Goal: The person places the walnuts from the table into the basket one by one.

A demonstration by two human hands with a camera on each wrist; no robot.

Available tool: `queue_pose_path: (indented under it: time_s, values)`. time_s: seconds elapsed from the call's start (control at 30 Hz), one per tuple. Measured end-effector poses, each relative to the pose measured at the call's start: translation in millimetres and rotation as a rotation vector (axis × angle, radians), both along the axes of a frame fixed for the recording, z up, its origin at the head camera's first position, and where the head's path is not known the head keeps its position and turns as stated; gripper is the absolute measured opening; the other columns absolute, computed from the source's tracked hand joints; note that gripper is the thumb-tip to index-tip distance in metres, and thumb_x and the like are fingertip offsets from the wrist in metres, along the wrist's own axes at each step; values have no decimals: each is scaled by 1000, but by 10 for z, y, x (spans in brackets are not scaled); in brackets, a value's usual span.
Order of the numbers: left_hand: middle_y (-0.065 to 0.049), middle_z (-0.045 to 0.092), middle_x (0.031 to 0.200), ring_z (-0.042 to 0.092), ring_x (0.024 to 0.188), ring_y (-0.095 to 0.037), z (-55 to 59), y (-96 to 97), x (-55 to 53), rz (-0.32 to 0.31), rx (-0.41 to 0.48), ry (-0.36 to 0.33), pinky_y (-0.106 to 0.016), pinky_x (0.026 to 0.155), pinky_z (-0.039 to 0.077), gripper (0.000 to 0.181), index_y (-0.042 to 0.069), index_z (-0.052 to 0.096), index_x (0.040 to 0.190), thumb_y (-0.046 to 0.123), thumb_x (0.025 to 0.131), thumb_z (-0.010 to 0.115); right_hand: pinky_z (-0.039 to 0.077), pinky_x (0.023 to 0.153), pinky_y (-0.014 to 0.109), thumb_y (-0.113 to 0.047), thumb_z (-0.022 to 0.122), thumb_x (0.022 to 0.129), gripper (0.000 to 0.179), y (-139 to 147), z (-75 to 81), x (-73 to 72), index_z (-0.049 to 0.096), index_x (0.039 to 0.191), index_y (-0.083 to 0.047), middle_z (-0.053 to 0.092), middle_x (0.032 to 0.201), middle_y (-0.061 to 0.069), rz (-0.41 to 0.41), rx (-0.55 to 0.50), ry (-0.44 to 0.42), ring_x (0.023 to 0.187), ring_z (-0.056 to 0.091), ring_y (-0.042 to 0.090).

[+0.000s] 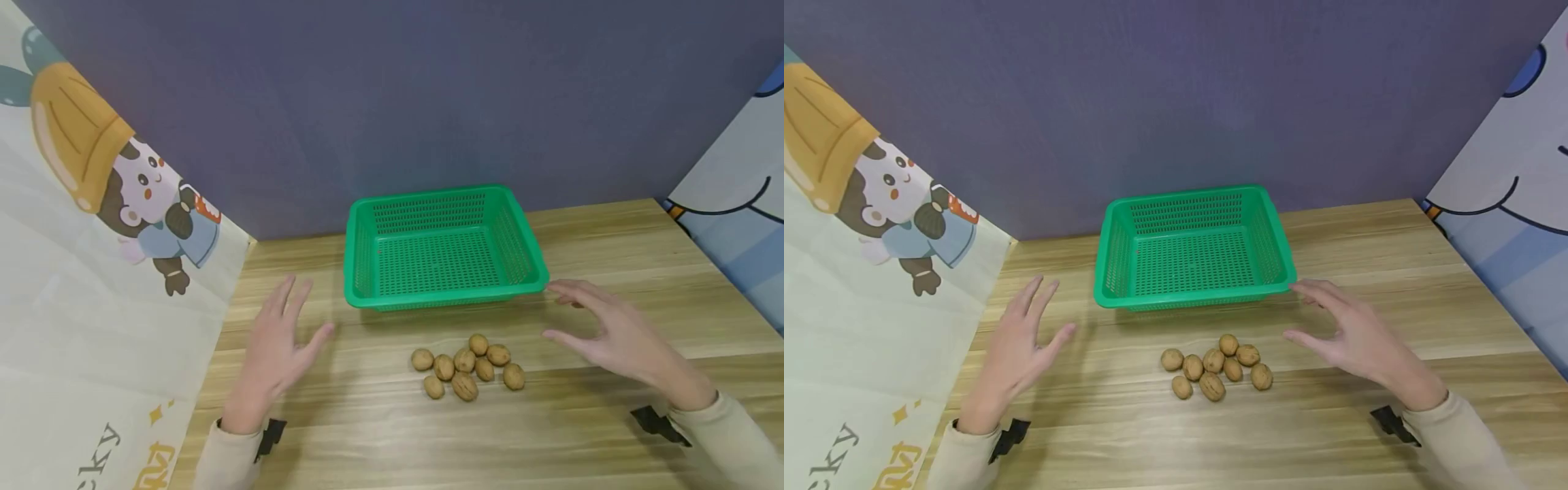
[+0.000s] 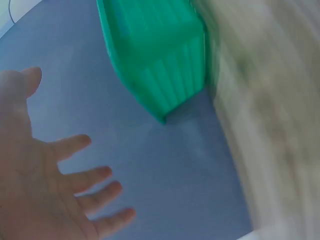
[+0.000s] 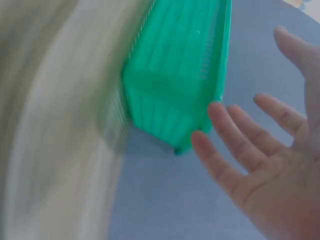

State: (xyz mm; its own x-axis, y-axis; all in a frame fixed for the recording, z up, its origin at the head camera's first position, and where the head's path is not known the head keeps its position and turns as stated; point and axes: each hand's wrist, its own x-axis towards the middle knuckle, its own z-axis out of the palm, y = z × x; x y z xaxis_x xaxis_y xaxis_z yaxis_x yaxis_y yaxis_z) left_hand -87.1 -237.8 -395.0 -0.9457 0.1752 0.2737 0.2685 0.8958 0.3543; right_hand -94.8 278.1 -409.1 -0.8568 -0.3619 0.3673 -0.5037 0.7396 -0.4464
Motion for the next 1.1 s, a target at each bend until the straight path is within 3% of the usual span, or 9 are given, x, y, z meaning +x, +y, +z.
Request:
queue_pose_path:
  time_s: [0.1,0.23,0.33,0.57,0.73,1.1]
  values:
    - [-19,32,173,35,155,-48,-71,79,-20,-49,78,-5,-74,121,34,79,13,39,164,47,99,70,60,87,23,-16,95,79,72,-42,-90,21,64,145,-15,73,129,2,101,-79,-77,104,70,9]
    - [-16,38,171,39,154,-43,-151,167,-53,-92,153,17,-71,121,37,76,12,44,161,41,98,74,63,87,28,-12,88,88,57,-98,-179,42,66,140,-18,74,125,5,241,-199,-293,103,72,9]
    - [-13,42,169,41,153,-40,-197,228,-91,-112,198,42,-69,121,38,72,13,48,159,39,97,75,62,86,30,-13,85,91,45,-128,-256,47,69,133,-16,75,121,7,298,-235,-400,103,73,12]
    - [-12,46,164,42,152,-38,-278,341,-178,-125,283,45,-69,121,39,65,13,53,155,37,99,75,62,84,29,-15,83,94,39,-134,-433,25,70,130,-8,76,116,8,395,-254,-514,100,71,16]
    - [-18,48,161,45,150,-41,-348,374,-234,-136,297,50,-69,119,40,61,13,55,154,33,99,75,62,83,29,-19,83,94,39,-126,-495,21,71,131,-12,76,117,6,399,-251,-571,101,70,15]
    - [-18,59,148,54,140,-38,-455,450,-340,-161,319,190,-61,116,47,48,8,66,140,25,96,79,64,86,29,-20,82,94,37,-133,-578,-7,74,129,-13,76,125,6,427,-268,-649,104,70,7]
